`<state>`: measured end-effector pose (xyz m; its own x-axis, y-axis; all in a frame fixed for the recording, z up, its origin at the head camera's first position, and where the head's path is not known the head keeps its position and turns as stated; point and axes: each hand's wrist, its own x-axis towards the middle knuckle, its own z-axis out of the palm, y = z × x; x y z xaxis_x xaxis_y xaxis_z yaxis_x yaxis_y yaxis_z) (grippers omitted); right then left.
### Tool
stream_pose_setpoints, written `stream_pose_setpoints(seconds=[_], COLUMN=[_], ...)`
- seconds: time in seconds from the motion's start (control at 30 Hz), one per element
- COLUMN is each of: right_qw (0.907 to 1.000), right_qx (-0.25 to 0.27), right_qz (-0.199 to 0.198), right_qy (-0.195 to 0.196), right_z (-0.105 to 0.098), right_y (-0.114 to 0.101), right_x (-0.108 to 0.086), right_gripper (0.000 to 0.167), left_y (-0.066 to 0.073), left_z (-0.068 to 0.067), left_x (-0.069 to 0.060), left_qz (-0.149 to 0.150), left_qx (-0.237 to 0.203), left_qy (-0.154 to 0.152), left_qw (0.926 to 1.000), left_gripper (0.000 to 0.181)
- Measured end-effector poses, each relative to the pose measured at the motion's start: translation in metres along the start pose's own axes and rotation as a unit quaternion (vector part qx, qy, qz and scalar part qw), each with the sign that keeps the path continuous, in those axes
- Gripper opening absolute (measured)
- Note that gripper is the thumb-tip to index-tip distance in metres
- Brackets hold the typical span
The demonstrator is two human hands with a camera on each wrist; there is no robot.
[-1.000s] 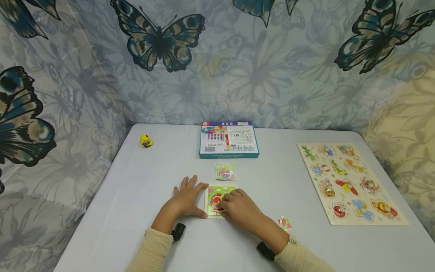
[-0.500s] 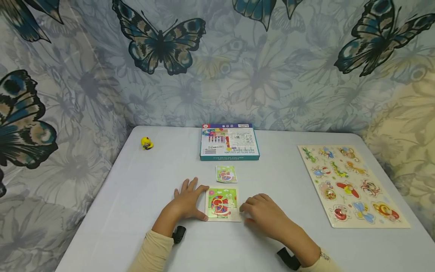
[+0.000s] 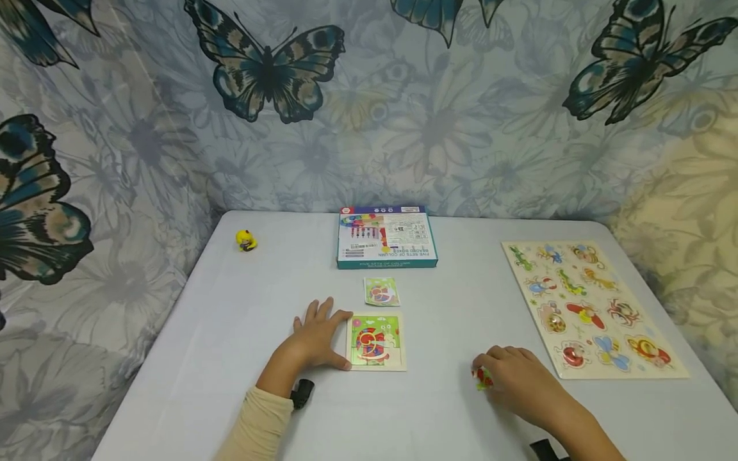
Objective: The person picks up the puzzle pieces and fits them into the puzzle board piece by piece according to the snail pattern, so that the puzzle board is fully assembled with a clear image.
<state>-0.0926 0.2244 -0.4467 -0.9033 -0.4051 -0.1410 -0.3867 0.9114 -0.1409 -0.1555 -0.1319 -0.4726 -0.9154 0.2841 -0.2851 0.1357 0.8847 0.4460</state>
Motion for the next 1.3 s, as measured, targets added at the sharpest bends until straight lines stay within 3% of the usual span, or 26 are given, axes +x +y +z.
stream_pose_setpoints(seconds=[0.2,0.53,0.83,1.07,1.3], right_qw=[1.0,0.9983,0.9976,0.993,0.9822], right_qx=[0.003,-0.022,-0.032,-0.044,-0.062], right_qz=[-0.005,-0.021,-0.035,-0.078,-0.143], right_qy=[0.003,0.05,0.051,0.077,0.105], right_z=[0.006,0.01,0.008,-0.003,-0.003], right_y=[0.005,0.003,0.002,-0.023,-0.058], right_x=[-0.004,0.0,0.003,0.022,0.051], right_gripper=[0.036,0.033,0.032,0.026,0.026], left_y=[0.002,0.004,0.003,0.001,0.003], left_z=[0.0,-0.002,-0.003,-0.001,-0.001], left_x=[0.0,-0.002,-0.002,-0.002,-0.001], left_qz=[0.001,0.001,-0.003,-0.006,-0.001], left_qx=[0.001,0.005,0.005,0.006,0.004], left_qy=[0.001,0.002,-0.004,0.0,-0.004], left_qw=[1.0,1.0,1.0,1.0,1.0], left_gripper=[0.094,0.094,0.094,0.094,0.094])
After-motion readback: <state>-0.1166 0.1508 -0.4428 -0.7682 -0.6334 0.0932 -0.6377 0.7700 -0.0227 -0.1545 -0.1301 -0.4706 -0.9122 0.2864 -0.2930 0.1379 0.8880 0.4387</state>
